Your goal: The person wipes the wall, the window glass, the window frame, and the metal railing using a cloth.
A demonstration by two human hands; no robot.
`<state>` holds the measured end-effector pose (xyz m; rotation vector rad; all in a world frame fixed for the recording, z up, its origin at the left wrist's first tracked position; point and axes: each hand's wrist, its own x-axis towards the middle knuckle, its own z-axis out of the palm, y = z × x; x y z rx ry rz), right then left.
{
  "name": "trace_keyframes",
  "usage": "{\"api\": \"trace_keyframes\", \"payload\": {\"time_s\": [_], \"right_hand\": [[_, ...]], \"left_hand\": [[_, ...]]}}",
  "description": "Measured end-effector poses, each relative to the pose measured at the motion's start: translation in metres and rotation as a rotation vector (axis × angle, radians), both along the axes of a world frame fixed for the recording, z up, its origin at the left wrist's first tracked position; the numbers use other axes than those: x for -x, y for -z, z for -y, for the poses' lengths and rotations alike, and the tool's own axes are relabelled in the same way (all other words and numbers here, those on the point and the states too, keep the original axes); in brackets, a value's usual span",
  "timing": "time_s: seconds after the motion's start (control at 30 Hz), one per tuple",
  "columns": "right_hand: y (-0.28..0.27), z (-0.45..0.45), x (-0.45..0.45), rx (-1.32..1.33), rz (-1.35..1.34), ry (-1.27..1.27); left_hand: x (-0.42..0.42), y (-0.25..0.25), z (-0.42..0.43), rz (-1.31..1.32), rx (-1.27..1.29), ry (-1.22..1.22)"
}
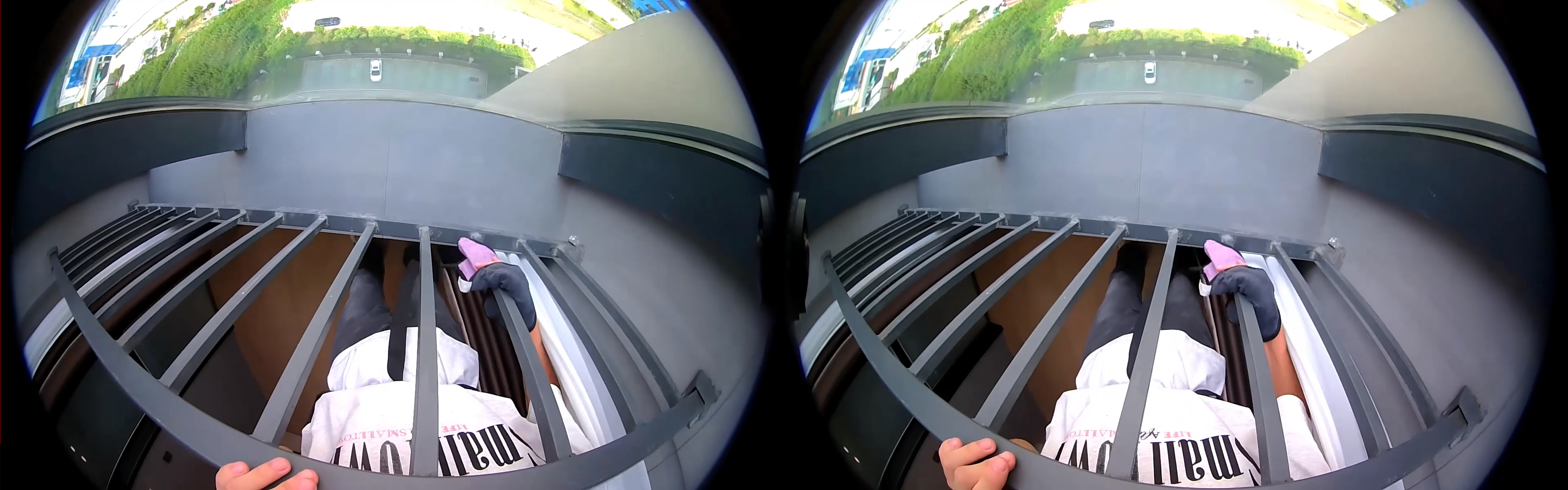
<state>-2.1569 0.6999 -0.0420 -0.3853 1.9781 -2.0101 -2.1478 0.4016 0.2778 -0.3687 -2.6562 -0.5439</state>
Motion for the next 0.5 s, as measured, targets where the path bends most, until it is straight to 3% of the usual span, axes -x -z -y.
{"api": "trace_keyframes", "payload": {"time_s": [0.07, 0.13, 0.2, 0.3, 0.33, 0.4, 0.43, 0.5], "right_hand": [[-0.036, 0.002, 0.009, -0.091, -0.121, 0.007], [-0.040, 0.000, 0.007, -0.129, 0.006, -0.015], [-0.018, -0.001, 0.004, -0.035, 0.090, -0.022], [0.024, 0.008, 0.005, -0.128, -0.062, 0.023], [0.043, 0.007, 0.006, -0.042, 0.093, -0.009], [0.060, 0.007, 0.008, -0.275, 0.068, 0.082], [0.071, 0.014, -0.005, -0.339, 0.015, 0.284], [0.077, 0.019, -0.008, -0.264, 0.084, 0.357]], "left_hand": [[-0.001, 0.000, 0.001, 0.010, -0.013, 0.006], [-0.001, 0.001, 0.001, 0.017, -0.011, -0.002], [-0.002, 0.001, 0.002, 0.006, -0.027, 0.013], [-0.002, 0.000, 0.001, 0.010, -0.014, 0.014], [-0.002, 0.001, 0.001, 0.016, -0.015, 0.017], [-0.003, 0.001, 0.000, 0.020, -0.012, 0.022], [-0.002, 0.001, 0.000, 0.013, -0.017, 0.031], [-0.001, 0.006, -0.001, -0.026, -0.021, 0.020]]}}
